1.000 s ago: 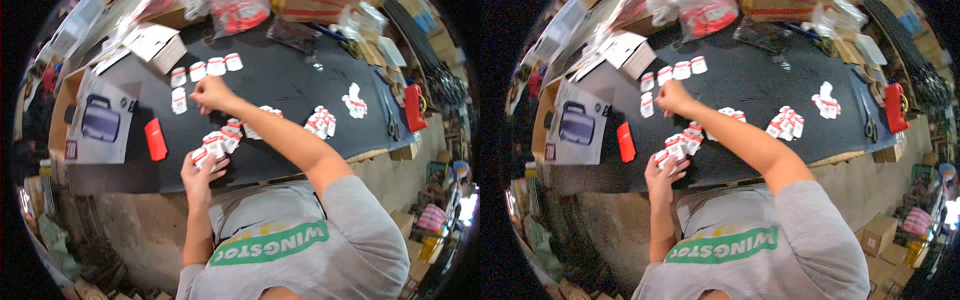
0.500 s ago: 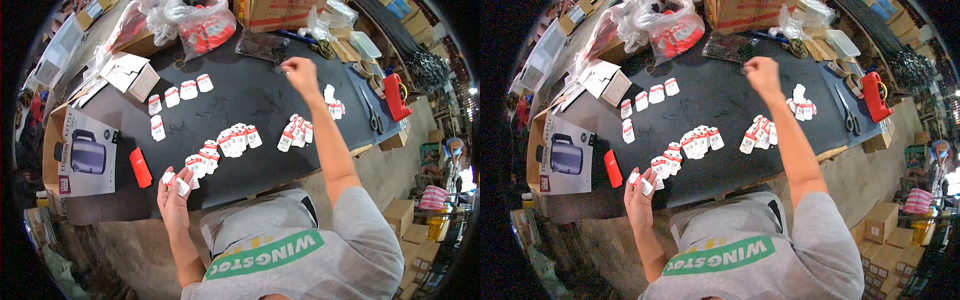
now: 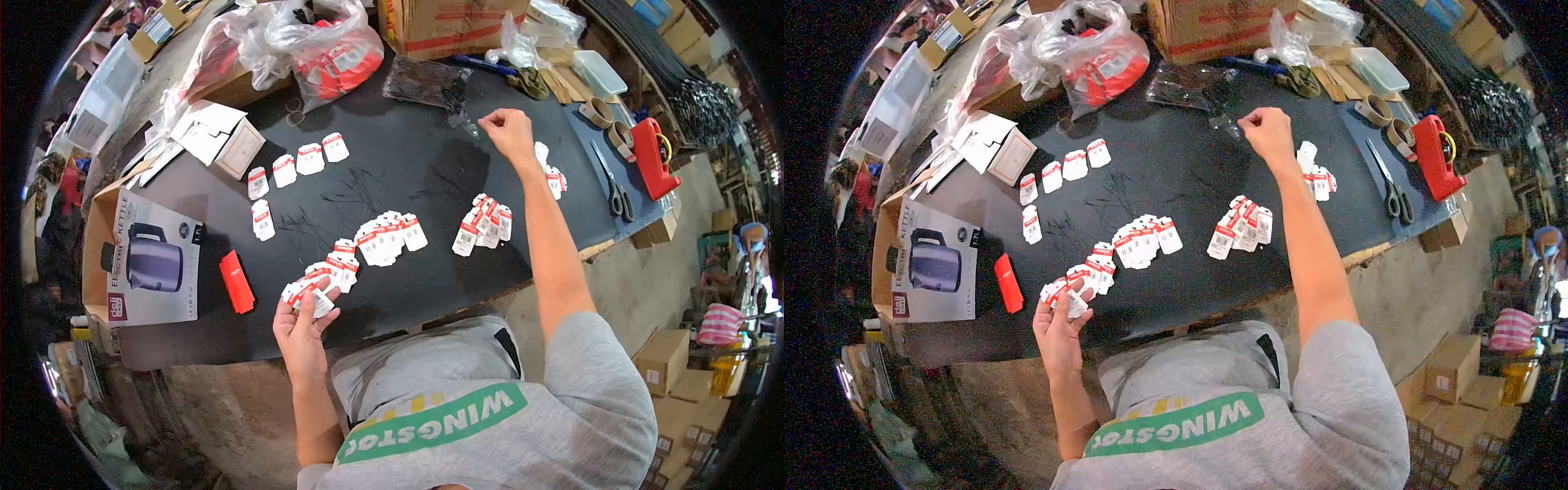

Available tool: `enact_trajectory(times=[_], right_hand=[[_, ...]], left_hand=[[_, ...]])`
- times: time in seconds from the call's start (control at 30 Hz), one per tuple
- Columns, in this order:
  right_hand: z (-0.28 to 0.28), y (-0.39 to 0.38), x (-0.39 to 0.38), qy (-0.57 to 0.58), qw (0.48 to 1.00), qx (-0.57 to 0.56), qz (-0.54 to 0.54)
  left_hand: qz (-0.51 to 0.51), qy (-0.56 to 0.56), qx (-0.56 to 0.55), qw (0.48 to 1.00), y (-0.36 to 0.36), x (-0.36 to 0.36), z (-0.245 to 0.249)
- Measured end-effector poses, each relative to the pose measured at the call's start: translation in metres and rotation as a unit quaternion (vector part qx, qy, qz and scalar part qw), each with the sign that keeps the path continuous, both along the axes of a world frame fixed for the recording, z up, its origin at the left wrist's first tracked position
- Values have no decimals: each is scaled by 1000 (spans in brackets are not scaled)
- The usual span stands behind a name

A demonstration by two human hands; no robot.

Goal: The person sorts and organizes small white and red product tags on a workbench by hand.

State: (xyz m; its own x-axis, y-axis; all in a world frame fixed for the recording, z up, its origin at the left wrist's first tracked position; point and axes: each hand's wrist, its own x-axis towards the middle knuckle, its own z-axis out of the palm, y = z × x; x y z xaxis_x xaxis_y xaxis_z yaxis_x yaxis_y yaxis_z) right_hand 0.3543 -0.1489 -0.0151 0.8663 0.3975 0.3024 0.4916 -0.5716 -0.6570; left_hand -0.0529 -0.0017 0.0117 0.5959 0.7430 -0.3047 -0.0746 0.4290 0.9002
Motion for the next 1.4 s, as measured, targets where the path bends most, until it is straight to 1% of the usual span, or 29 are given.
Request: enact_trajectory(times=[0.17, 0.2, 0.33, 0.4, 0.43, 0.5, 0.53, 0.6, 0.63, 0.73, 0.77, 0.83, 0.87, 0.97, 1.0, 1.07, 1.1, 1.17, 1.23, 1.3, 1.37, 1.4], right_hand=[[17, -66, -45, 22, 999, -22, -29], [17, -80, -54, 23, 999, -29, -32], [14, -117, -87, 44, 996, -64, -45], [16, -121, -97, 50, 994, -74, -62], [15, -120, -95, 52, 994, -75, -63], [9, -110, -81, -51, 997, -58, -21], [8, -101, -73, -52, 997, -57, -22], [2, -76, -62, 12, 999, -27, 25], [-1, -64, -56, 14, 999, -26, 29], [-11, -39, -44, 7, 992, -125, 25], [-15, -35, -42, 8, 992, -124, 32], [-26, -31, -37, 29, 990, -137, 13], [-27, -30, -35, 59, 990, -125, 31], [-37, -33, -32, -10, 985, -158, 64], [-41, -36, -29, -14, 986, -151, 74], [-20, -37, -42, -111, 980, -140, 89], [-3, -31, -53, -51, 993, -103, 37], [46, -22, -89, -66, 993, -89, 41], [81, -10, -123, -26, 991, -22, 131], [87, 6, -153, 61, 970, 56, 228], [92, 21, -190, 189, 934, 69, 296], [84, 30, -203, 209, 922, 77, 317]], left_hand=[[14, 0, 6, 1000, 2, 2, -5], [-2, 1, -1, 1000, 4, 2, -6], [-10, -13, -12, 1000, 1, 13, -2], [-15, -62, -26, 998, -2, 18, 0], [-16, -61, -26, 998, -2, 18, 0], [-57, -52, -19, 997, -1, 19, 0], [-58, -53, -18, 997, -1, 21, 1], [-80, -32, 0, 996, -4, 21, 4], [-76, -30, 1, 997, -5, 22, 5], [-71, -25, 24, 997, -9, 22, 6], [-64, -22, 26, 997, -10, 23, 7], [-65, 3, 32, 997, -11, 21, 6], [-63, 2, 25, 998, -10, 21, 5], [-73, -23, 22, 997, -6, 23, -6], [-71, -34, 5, 997, -5, 23, -10], [-78, -41, -8, 996, -3, 24, -11], [-73, -46, -18, 996, -2, 25, -9], [-69, -43, 3, 997, -3, 26, -10], [-58, -43, 17, 997, -5, 28, -12], [-52, -48, 33, 997, -7, 31, -13], [-33, -37, 78, 996, -9, 33, -12], [-31, -37, 78, 996, -10, 34, -11]])
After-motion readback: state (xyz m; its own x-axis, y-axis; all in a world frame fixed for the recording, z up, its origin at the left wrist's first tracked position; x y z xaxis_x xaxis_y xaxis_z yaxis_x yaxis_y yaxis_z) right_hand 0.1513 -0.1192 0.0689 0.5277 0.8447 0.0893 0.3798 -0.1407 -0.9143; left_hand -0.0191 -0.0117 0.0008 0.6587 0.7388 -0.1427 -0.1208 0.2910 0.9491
